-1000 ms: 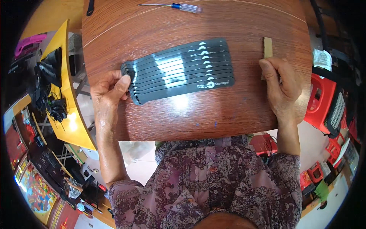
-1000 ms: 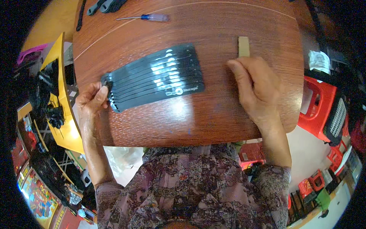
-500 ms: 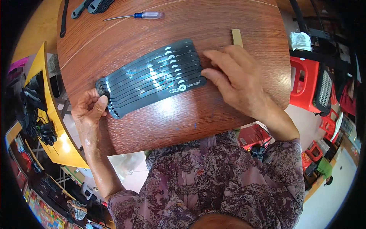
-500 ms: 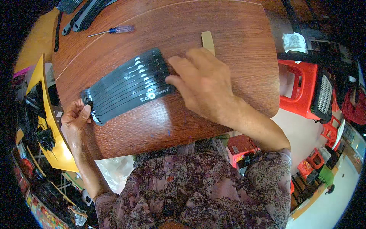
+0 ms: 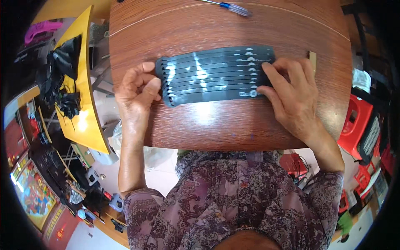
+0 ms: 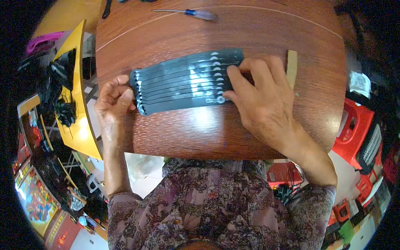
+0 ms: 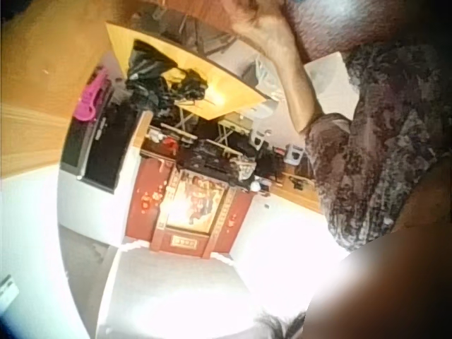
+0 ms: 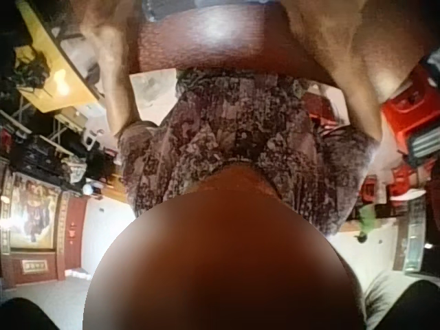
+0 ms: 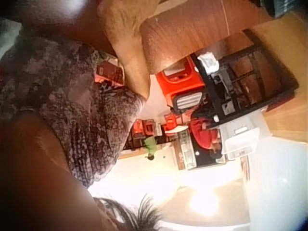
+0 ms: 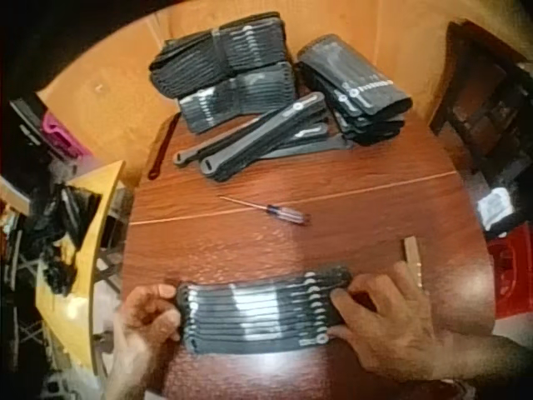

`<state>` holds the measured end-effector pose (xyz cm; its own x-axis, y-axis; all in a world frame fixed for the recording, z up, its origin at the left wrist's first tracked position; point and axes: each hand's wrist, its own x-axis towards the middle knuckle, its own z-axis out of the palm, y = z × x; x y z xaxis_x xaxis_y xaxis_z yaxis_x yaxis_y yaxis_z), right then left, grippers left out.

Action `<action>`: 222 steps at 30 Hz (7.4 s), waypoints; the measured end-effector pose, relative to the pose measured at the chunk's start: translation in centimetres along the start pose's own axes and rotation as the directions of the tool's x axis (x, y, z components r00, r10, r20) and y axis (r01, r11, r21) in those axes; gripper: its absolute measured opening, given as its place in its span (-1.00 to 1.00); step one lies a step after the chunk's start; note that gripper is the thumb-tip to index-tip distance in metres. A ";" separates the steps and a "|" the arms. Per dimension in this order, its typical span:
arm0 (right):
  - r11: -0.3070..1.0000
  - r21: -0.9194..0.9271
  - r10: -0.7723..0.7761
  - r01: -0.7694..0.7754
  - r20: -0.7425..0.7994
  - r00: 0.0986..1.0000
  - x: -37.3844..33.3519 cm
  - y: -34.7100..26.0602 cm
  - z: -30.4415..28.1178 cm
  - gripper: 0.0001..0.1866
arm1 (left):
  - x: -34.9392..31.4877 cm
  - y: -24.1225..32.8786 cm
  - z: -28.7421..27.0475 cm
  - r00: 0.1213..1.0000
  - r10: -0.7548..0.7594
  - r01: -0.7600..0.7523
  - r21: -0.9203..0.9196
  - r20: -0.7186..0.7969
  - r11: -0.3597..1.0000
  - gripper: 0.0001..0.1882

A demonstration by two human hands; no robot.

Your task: The person is inspecting, aligning, and stacking manufactured black textile straps at a workbench.

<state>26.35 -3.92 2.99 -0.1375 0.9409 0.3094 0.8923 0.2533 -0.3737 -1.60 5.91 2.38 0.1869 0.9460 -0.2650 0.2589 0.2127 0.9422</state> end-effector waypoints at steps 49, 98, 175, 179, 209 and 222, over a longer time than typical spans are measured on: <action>1.000 -0.001 0.017 -0.016 0.066 0.998 -0.4 0.1 0.9 -0.50 | 1.1 0.2 -0.1 1.000 -0.001 -0.006 0.302 0.024 0.953 -0.82; 1.000 0.021 0.013 -0.014 0.022 1.000 -0.5 1.0 1.7 -0.56 | 0.1 2.4 -0.2 0.994 -0.068 0.069 -0.015 0.084 0.997 -0.87; 0.191 0.942 0.650 -0.277 0.091 0.755 -0.6 5.9 -10.0 -0.73 | 0.9 0.9 10.6 0.580 0.485 -0.808 0.386 0.654 0.444 -0.46; 0.071 0.971 0.565 -0.226 0.148 0.812 -0.2 6.5 -8.2 -0.79 | -0.3 5.3 14.7 0.790 0.298 -0.363 0.016 0.535 0.932 -0.46; 0.382 0.913 0.690 -0.142 -0.179 0.701 14.6 20.6 -14.2 -0.68 | 9.5 11.4 26.7 0.716 0.598 -0.606 -0.104 0.361 0.789 -0.68; 0.451 0.840 0.667 -0.303 -0.091 0.740 20.2 21.8 -9.1 -0.79 | 17.3 14.6 26.8 0.838 0.536 -0.544 0.082 0.101 0.835 -0.57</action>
<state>46.94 18.58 9.06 0.5320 0.8447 0.0590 0.0829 0.0174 -0.9964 30.84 18.79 6.07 0.3910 0.8823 0.2620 0.1923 -0.3567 0.9142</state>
